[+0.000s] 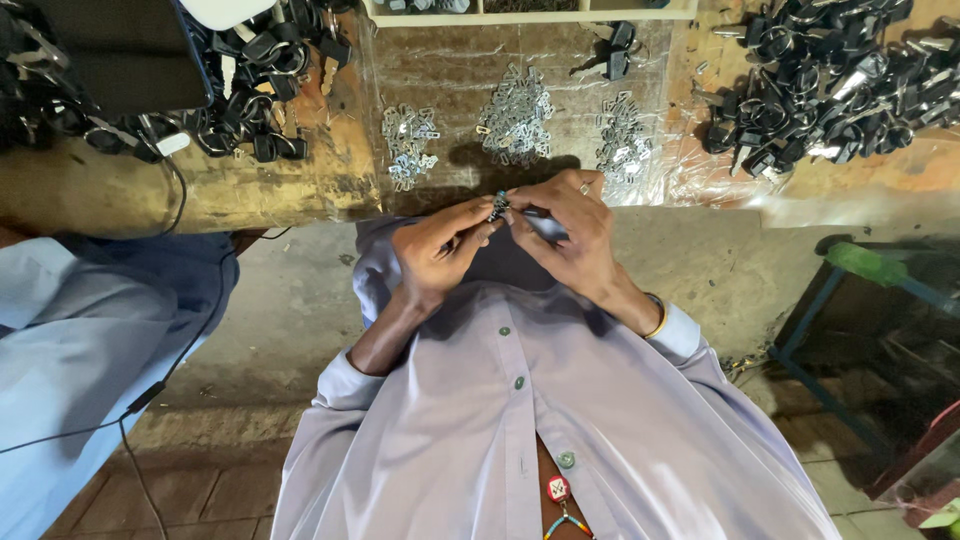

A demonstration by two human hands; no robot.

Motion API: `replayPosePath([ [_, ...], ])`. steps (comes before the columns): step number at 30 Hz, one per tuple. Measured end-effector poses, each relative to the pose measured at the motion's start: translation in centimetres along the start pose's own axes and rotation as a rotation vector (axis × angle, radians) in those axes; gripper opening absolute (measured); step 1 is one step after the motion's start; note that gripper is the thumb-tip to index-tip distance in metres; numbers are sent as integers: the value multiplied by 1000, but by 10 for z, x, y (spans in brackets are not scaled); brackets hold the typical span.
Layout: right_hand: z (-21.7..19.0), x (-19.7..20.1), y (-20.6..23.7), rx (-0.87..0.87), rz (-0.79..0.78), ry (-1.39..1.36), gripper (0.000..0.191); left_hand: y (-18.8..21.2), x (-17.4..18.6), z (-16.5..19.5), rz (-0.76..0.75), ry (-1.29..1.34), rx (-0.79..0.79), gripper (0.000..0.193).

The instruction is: The person sits at a workbench assembling small lock components. They pick a cylindrical lock body, insert small metal parts into it from a compartment tray, press the parts into place by hand, and set finished assemblies with the piles of black lock parts on the bench.

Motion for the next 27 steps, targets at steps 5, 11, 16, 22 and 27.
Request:
replayPosePath([
  [5, 2, 3, 13, 80, -100, 170, 24, -2, 0, 15, 39, -223, -250, 25],
  [11, 33, 34, 34, -243, 53, 352, 19, -1, -5, 15, -39, -84, -160, 26],
  [16, 29, 43, 38, -6, 32, 658, 35, -2, -1, 5, -2, -19, -36, 26],
  [22, 30, 45, 47, -129, -15, 513, 55, 0, 4, 4, 38, 57, 52, 28],
  [27, 29, 47, 45, -59, -70, 504, 50, 0, 5, 4, 21, 104, 63, 29],
])
Point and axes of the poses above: each hand's wrist, its own y-axis away from the middle knuckle, its own x-axis out of the back of the hand, z = x × y, the point moved 4 cm from there along -y, towards the middle knuckle, and after that the axes turned 13 degrees about x, right-handed, at the moved point
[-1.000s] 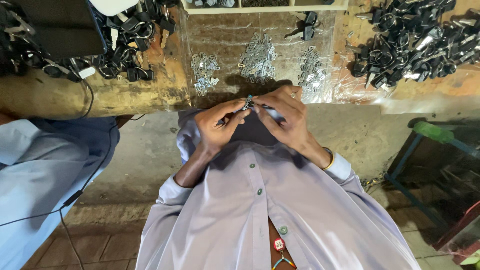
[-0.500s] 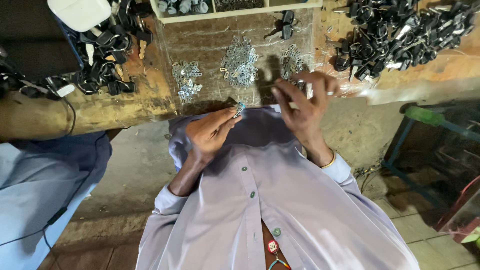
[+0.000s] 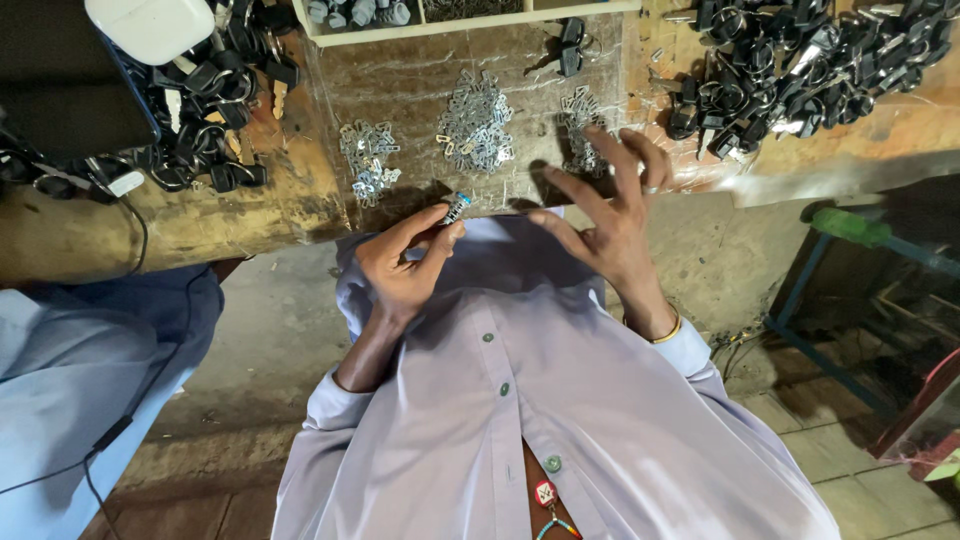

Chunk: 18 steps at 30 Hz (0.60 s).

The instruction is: The person sits at a workbench assembling small lock components. They pick a cylindrical lock body, insert small metal parts into it from a compartment tray, press the parts into place by hand, and set finished assemblies with the piles of black lock parts on the bench.

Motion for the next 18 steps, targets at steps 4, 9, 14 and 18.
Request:
replayPosePath([
  [4, 2, 1, 0, -11, 2, -101, 63, -1, 1, -1, 2, 26, -4, 28],
  [9, -4, 4, 1, 231, 27, 4, 32, -2, 0, -3, -1, 46, -18, 27],
  [14, -17, -3, 1, 290, 11, -199, 27, -2, 0, -4, -5, 56, -32, 27],
  [18, -26, -13, -12, 228, 97, -321, 25, -2, -1, -4, -5, 51, -32, 27],
])
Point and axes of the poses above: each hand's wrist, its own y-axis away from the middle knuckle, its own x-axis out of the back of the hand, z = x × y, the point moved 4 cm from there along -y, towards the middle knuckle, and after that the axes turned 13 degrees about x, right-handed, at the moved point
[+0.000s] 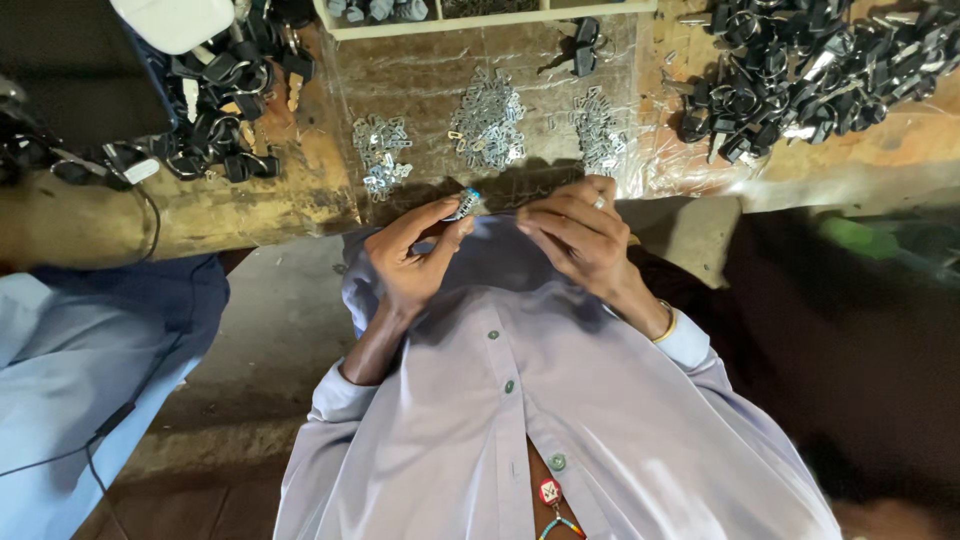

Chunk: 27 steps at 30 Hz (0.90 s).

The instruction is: The person sits at a workbench assembling small lock components. They pick a cylindrical lock body, insert small metal parts into it from a compartment tray, press the parts into place by hand, and set finished assemblies with the piles of black lock parts on the bench.

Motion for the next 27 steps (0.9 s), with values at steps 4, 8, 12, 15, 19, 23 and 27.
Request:
replayPosePath([
  [4, 0, -11, -15, -60, 22, -25, 21, 0, 0, 0, 0, 2, 15, 27],
  [8, -4, -20, -25, -122, 88, -142, 25, -1, 0, -2, -15, 33, 49, 26],
  [12, -6, -27, -26, -233, 132, -244, 37, -1, 2, -1, -11, 1, 13, 26],
  [15, -8, -30, -26, -205, 137, -216, 39, 0, 1, 1, -4, -38, -32, 26],
  [19, -11, -29, -22, -146, 99, -89, 32, 0, 0, 5, 28, -201, -130, 24],
  [23, -6, -27, -14, -110, -68, -30, 22, 1, -1, 9, 32, -353, -232, 23],
  [27, 8, -14, -10, -117, -9, 215, 26, 1, -1, 10, 11, -291, -212, 25],
])
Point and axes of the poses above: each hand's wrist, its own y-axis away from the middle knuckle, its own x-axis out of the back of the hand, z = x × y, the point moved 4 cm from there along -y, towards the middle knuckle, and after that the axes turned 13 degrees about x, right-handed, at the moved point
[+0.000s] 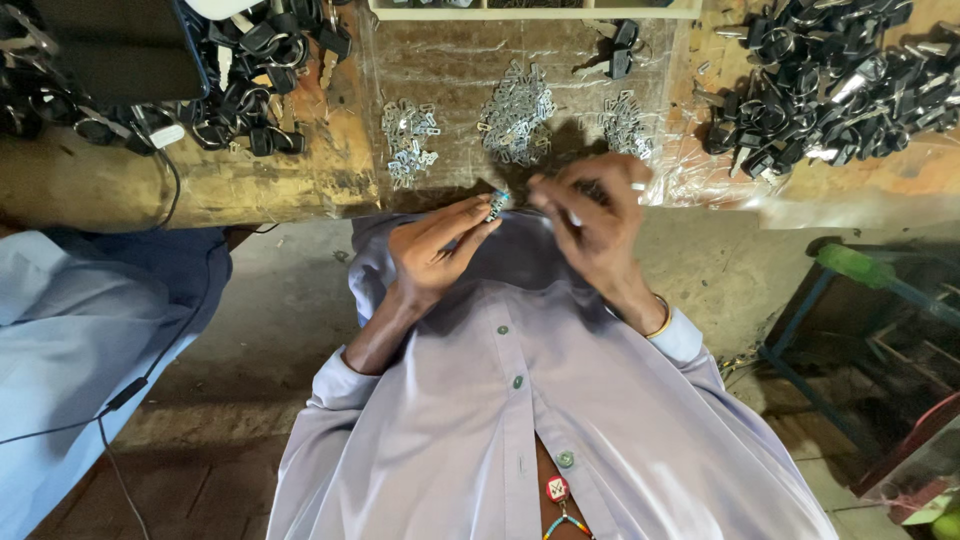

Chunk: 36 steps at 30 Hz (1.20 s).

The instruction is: The person sits at a workbench assembling small lock components. They pick a cylindrical lock body, insert small metal parts into it from a compartment tray, press the parts into place by hand, and set finished assemblies with the piles of black lock parts on the bench.

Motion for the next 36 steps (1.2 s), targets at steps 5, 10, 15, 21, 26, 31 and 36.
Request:
replayPosePath([
  [5, 2, 13, 5, -37, -96, 158, 35, 1, 2, -2, -8, 142, 136, 23],
  [10, -2, 19, 7, -51, -145, 99, 46, 3, 0, -8, -7, 224, 194, 24],
  [15, -5, 20, 6, 107, -100, 112, 28, 5, -1, -18, 6, 306, 235, 23],
  [21, -1, 21, 1, 96, -174, -61, 24, 8, -1, -23, -12, 361, 270, 25],
  [26, -6, 12, -14, 1, -64, -346, 19, 4, -1, -18, -9, 343, 227, 26],
  [31, -17, -1, -28, -39, 49, -484, 20, 5, 1, -15, -14, 321, 244, 27],
  [36, -18, -8, -29, -91, 72, -518, 24, 4, 3, -15, -22, 219, 200, 26],
])
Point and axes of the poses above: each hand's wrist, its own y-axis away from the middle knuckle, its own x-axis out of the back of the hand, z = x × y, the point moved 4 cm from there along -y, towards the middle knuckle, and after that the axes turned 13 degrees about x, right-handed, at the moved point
